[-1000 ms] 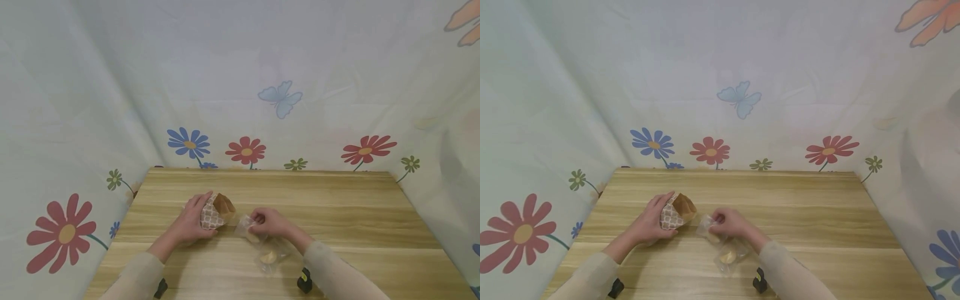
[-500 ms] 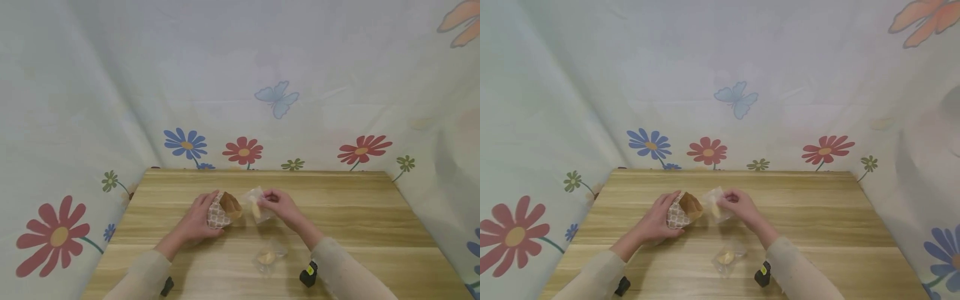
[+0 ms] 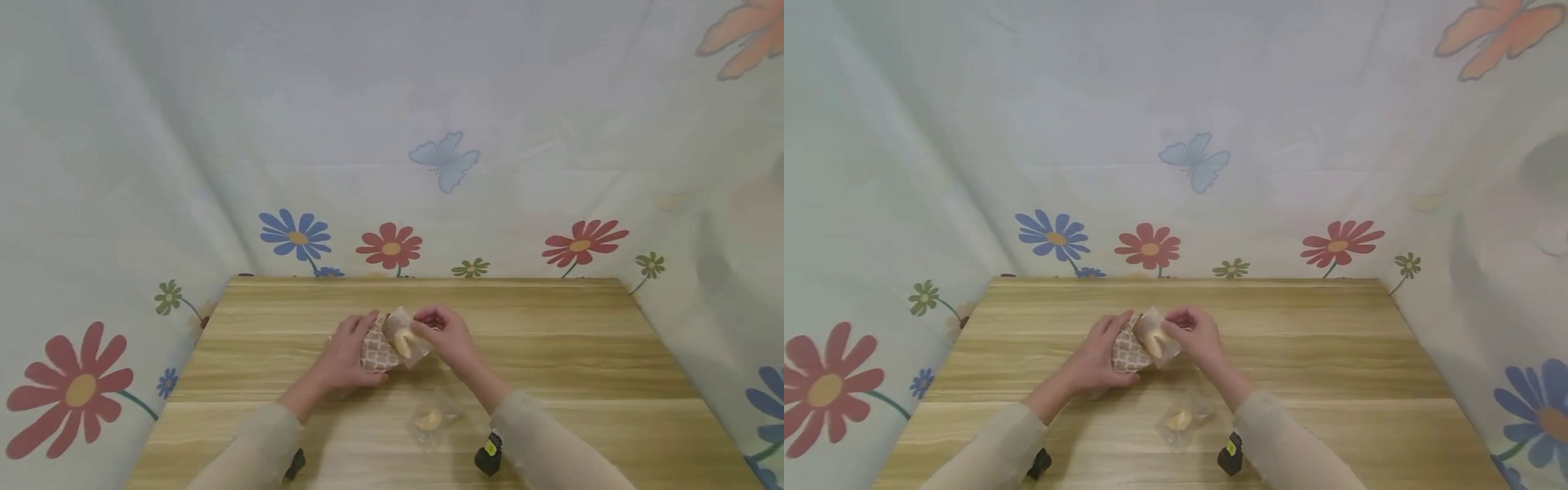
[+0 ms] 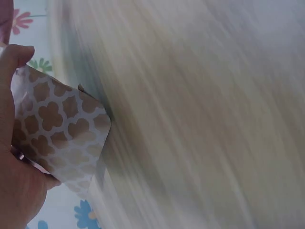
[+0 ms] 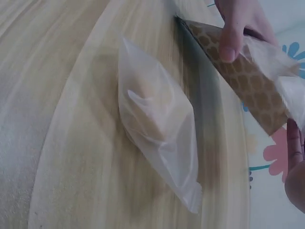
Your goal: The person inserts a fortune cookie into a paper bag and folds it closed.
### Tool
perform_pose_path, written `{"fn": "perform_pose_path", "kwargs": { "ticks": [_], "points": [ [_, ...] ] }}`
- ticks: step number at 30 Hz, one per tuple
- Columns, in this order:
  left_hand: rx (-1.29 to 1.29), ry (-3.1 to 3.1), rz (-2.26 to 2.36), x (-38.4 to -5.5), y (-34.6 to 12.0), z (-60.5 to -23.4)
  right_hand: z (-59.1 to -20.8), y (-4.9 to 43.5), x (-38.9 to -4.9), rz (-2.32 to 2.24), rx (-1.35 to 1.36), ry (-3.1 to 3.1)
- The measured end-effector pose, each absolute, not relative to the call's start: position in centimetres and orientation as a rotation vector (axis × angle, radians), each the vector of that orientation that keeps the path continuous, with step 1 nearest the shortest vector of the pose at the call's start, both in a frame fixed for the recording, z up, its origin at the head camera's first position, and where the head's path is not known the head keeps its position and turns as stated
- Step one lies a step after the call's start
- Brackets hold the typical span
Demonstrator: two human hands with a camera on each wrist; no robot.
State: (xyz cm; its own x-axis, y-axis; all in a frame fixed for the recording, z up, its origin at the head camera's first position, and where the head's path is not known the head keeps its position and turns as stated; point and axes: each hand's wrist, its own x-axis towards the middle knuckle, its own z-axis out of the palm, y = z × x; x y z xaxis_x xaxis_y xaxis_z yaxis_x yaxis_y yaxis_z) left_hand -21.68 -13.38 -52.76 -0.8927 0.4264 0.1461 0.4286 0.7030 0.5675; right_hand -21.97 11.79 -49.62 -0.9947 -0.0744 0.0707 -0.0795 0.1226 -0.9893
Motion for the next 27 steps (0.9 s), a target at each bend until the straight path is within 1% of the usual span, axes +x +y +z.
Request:
{"fn": "perform_pose_path", "kwargs": {
  "ticks": [5,15,27],
  "points": [
    [-0.7,-2.926,-0.956,-21.5,-12.9,-52.9,-49.8,11.5,-21.8,1.943,0.256,-2.441],
    [-0.731,-2.91,-0.949,-21.3,-12.9,-53.0,-49.1,13.3,-22.0,1.805,0.514,-2.702],
    [-0.73,-2.925,-0.93,-21.0,-12.9,-53.1,-48.9,15.0,-22.4,1.78,0.669,-2.913]
  ]
}}
